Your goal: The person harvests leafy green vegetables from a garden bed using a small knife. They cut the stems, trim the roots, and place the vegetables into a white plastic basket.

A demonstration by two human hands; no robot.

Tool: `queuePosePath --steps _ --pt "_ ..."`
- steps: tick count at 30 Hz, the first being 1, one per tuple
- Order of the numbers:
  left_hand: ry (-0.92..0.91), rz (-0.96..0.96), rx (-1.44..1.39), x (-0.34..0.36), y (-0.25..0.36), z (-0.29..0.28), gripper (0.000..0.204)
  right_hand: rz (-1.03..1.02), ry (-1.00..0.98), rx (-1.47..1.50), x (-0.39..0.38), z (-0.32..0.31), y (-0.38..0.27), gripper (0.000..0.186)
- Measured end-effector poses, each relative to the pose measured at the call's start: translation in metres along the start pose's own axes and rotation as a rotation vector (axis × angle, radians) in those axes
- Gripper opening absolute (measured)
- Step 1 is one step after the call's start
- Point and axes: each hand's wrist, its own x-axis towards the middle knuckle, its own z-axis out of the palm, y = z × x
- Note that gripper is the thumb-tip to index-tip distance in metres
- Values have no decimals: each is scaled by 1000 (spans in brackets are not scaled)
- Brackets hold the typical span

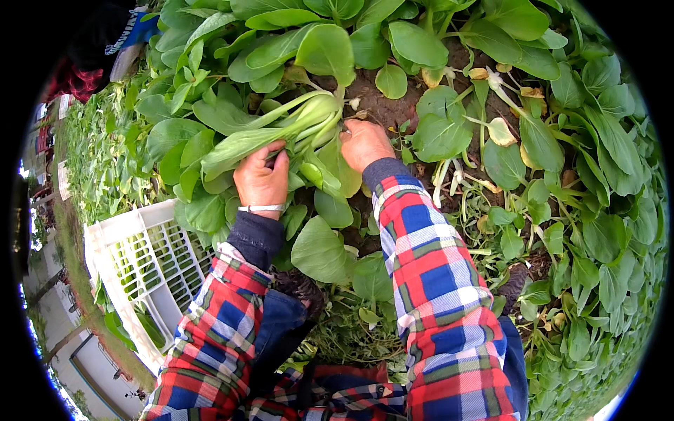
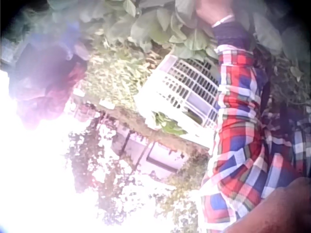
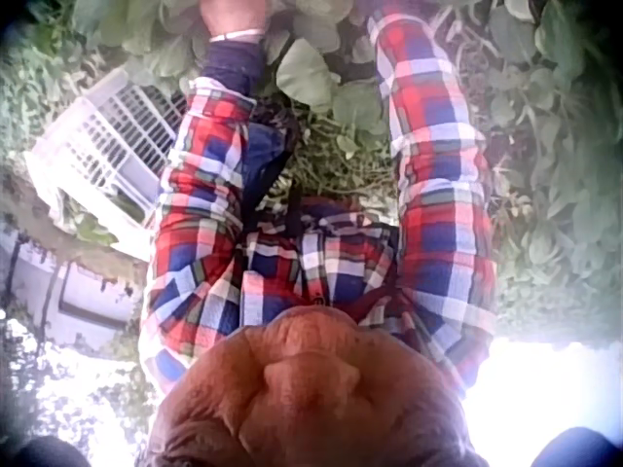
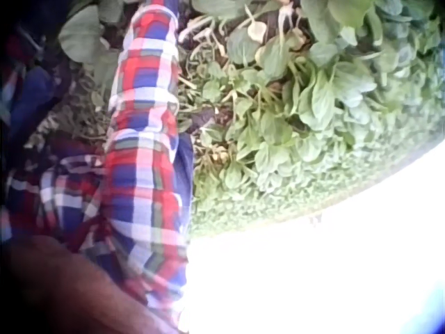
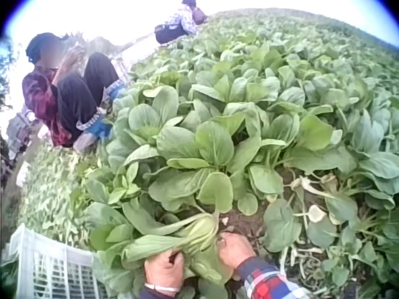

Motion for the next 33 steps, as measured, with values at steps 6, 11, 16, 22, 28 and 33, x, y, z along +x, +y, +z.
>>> queuePosePath --steps 6,11,16,22,28,33 --pt "46 90 -202 -12 23 -26 18 21 286 952 -42 -5 13 35" --pt "-97 177 -124 -29 74 -56 23 74 67 1396 -90 -54 -3 39" --pt "-626 -182 -85 -51 138 -77 36 104 16 1330 -121 -83 28 34" --pt "-616 400 -139 -46 202 -80 61 91 -249 1316 -153 -111 51 38" --pt "-802 413 136 -60 208 -39 85 164 -444 1320 -154 -110 58 43" --pt "-1020 134 330 -56 161 -2 60 339 -147 1233 -146 -97 64 28"
